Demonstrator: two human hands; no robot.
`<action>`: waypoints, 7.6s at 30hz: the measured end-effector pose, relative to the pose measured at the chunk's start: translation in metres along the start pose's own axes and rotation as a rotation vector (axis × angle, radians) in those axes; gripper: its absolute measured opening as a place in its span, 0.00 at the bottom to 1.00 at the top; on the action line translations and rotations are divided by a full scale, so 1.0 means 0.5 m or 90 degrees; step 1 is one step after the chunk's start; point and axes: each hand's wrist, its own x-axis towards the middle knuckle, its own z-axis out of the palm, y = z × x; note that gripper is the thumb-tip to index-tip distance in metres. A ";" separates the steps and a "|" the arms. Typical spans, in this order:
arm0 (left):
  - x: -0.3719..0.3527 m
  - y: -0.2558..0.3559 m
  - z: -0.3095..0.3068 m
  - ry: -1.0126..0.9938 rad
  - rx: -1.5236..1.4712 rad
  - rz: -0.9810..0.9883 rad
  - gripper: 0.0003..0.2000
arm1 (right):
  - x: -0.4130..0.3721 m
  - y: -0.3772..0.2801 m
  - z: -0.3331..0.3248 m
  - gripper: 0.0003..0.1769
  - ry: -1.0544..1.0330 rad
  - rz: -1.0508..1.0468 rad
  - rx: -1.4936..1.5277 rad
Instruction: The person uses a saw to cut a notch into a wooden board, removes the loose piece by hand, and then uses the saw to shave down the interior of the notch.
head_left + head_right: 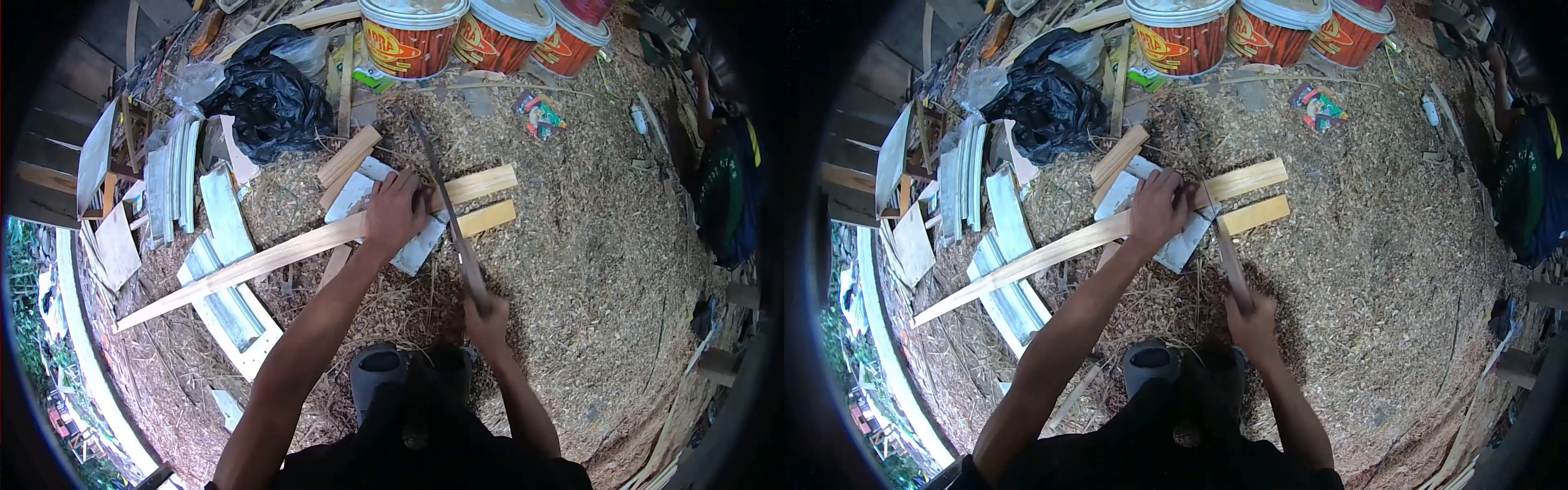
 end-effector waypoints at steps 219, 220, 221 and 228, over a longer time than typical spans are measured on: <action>0.007 -0.006 0.004 0.003 -0.053 -0.023 0.07 | -0.040 -0.031 -0.031 0.11 -0.027 -0.035 -0.114; 0.004 -0.006 0.004 0.006 -0.051 -0.035 0.07 | -0.091 -0.008 -0.053 0.11 -0.027 -0.009 -0.099; 0.004 -0.005 0.003 0.008 -0.051 -0.031 0.07 | -0.120 0.005 -0.067 0.11 -0.028 0.017 -0.083; 0.009 -0.001 -0.001 -0.022 -0.050 -0.036 0.07 | 0.097 -0.085 0.035 0.16 -0.007 0.006 -0.042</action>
